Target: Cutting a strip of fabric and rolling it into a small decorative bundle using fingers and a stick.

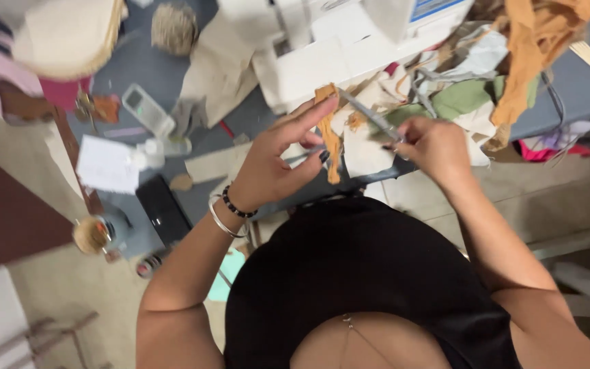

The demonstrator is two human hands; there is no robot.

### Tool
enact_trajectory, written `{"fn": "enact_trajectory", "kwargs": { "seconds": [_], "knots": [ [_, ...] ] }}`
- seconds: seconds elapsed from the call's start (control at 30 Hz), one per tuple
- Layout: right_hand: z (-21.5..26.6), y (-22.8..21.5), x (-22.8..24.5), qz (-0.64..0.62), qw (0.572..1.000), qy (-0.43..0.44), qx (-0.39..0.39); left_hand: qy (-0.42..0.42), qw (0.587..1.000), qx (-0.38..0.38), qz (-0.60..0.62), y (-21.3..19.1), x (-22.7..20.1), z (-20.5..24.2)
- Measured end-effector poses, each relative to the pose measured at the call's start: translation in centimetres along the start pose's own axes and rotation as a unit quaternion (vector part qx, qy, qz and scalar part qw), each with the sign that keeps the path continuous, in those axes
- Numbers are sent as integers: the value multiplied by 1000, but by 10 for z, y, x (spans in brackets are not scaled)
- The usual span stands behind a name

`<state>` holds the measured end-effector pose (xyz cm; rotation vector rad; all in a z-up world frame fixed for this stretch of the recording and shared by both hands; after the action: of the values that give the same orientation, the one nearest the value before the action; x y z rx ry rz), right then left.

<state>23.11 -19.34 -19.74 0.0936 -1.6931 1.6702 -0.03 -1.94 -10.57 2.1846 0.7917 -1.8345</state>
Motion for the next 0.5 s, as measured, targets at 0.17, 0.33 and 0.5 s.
{"fn": "enact_trajectory", "kwargs": {
  "seconds": [0.17, 0.33, 0.5],
  "knots": [
    [-8, -5, 13, -15, 998, -57, -10, 30, 995, -97, -15, -18, -25, 33],
    [-9, 25, 114, -384, 902, -182, 82, 16, 986, -164, 16, -19, -8, 66],
    [-2, 68, 175, -484, 854, -135, 133, 16, 982, -180, -52, -30, 0, 106]
  ]
}}
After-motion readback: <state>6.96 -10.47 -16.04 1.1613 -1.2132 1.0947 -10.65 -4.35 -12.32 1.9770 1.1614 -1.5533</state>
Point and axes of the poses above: each hand's wrist, its own z-axis away from the middle knuckle, its own y-axis out of the palm, x = y × z, the point moved 3 cm from there along -z, towards the middle knuckle, and after that the axes turned 2 degrees about z, right-handed, at the moved point
